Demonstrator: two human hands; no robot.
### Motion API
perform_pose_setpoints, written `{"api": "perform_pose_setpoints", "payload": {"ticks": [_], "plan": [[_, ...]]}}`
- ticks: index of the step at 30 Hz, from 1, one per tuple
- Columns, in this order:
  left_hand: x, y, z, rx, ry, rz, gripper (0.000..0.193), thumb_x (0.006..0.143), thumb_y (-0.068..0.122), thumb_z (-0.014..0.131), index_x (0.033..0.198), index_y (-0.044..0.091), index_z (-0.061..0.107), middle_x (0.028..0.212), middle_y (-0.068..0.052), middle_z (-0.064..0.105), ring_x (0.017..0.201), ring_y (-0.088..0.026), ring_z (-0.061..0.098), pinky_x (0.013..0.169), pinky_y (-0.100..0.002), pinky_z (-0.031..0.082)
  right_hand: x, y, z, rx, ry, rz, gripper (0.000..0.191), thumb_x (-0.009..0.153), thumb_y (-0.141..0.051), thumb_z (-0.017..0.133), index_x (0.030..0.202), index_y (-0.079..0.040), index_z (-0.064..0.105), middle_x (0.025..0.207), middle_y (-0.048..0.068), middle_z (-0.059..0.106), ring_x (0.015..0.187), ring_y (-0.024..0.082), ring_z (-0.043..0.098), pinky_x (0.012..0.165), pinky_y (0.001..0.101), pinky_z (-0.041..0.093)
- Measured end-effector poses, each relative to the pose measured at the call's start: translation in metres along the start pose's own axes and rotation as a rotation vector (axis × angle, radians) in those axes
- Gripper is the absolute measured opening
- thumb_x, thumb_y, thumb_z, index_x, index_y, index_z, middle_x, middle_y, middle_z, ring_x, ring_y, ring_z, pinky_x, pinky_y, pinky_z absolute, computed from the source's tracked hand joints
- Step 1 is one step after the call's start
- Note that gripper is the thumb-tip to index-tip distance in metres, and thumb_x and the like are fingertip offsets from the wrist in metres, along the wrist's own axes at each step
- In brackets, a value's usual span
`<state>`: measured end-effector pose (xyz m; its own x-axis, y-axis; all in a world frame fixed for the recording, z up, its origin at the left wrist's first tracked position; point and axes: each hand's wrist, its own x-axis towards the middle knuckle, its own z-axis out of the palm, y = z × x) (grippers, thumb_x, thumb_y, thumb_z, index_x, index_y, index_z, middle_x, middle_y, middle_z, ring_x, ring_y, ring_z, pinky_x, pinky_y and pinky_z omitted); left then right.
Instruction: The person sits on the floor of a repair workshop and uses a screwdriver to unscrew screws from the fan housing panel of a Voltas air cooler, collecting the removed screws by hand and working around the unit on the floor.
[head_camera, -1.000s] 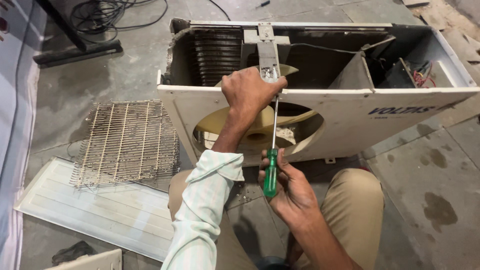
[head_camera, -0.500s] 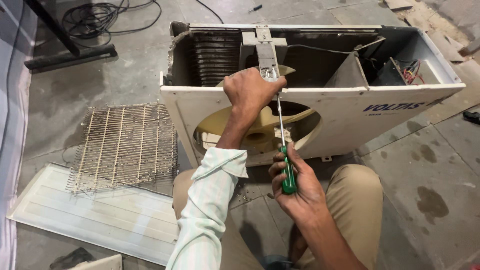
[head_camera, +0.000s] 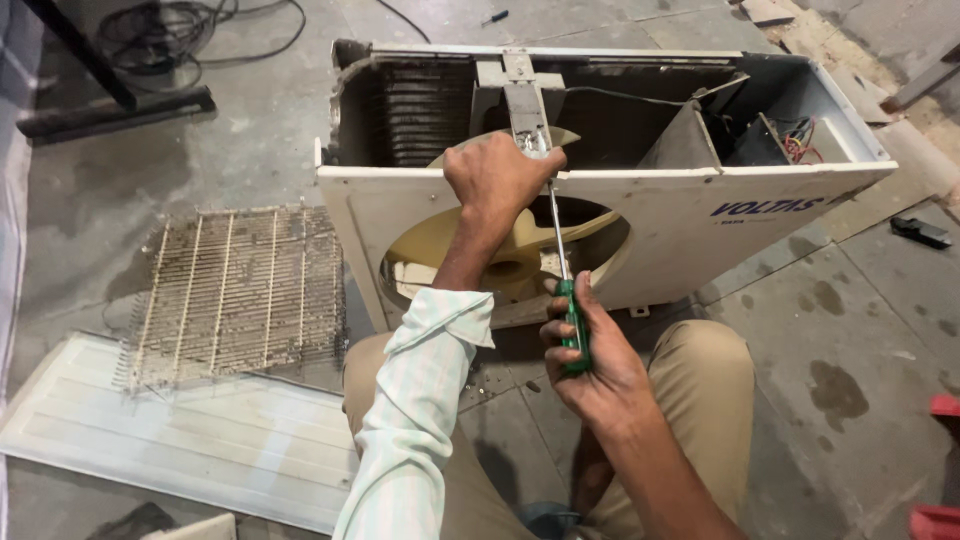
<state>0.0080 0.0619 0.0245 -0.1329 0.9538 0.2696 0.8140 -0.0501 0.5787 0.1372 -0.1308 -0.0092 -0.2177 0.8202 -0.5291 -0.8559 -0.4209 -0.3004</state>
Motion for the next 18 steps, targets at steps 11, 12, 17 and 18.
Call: {"api": "perform_pose_setpoints", "payload": {"ticks": [11, 12, 17, 18], "plan": [[0.001, -0.006, 0.005, 0.064, -0.02, -0.01, 0.065, 0.07, 0.071, 0.069, 0.08, 0.008, 0.08, 0.07, -0.011, 0.073, 0.067, -0.029, 0.071, 0.077, -0.043, 0.048, 0.022, -0.006, -0.033, 0.089, -0.123, 0.061, 0.029, 0.111, -0.028, 0.06, 0.1, -0.003, 0.05, 0.084, 0.002, 0.051, 0.057, 0.003, 0.045, 0.036, 0.0148, 0.035], [0.001, -0.006, 0.007, 0.063, 0.016, 0.007, 0.065, 0.069, 0.072, 0.07, 0.079, 0.008, 0.08, 0.069, -0.011, 0.073, 0.066, -0.029, 0.071, 0.075, -0.044, 0.048, 0.02, -0.004, -0.031, 0.064, -0.086, 0.034, 0.03, 0.109, -0.031, 0.06, 0.099, -0.004, 0.051, 0.084, 0.001, 0.052, 0.057, 0.003, 0.046, 0.037, 0.0144, 0.037], [-0.002, -0.014, 0.013, 0.033, 0.005, 0.018, 0.063, 0.076, 0.069, 0.072, 0.086, 0.007, 0.08, 0.079, -0.015, 0.074, 0.078, -0.031, 0.071, 0.076, -0.044, 0.051, 0.009, -0.003, -0.015, 0.114, -0.126, 0.047, 0.044, 0.1, -0.039, 0.062, 0.112, 0.003, 0.059, 0.083, -0.002, 0.058, 0.051, 0.003, 0.045, 0.035, 0.0142, 0.038], [-0.003, -0.015, 0.012, 0.044, 0.09, 0.065, 0.063, 0.074, 0.069, 0.075, 0.084, 0.007, 0.078, 0.08, -0.015, 0.073, 0.081, -0.031, 0.069, 0.077, -0.045, 0.051, 0.007, -0.004, -0.014, 0.107, -0.188, 0.06, 0.039, 0.101, -0.036, 0.062, 0.114, 0.001, 0.059, 0.083, -0.001, 0.058, 0.051, 0.003, 0.045, 0.034, 0.0148, 0.038]]}}
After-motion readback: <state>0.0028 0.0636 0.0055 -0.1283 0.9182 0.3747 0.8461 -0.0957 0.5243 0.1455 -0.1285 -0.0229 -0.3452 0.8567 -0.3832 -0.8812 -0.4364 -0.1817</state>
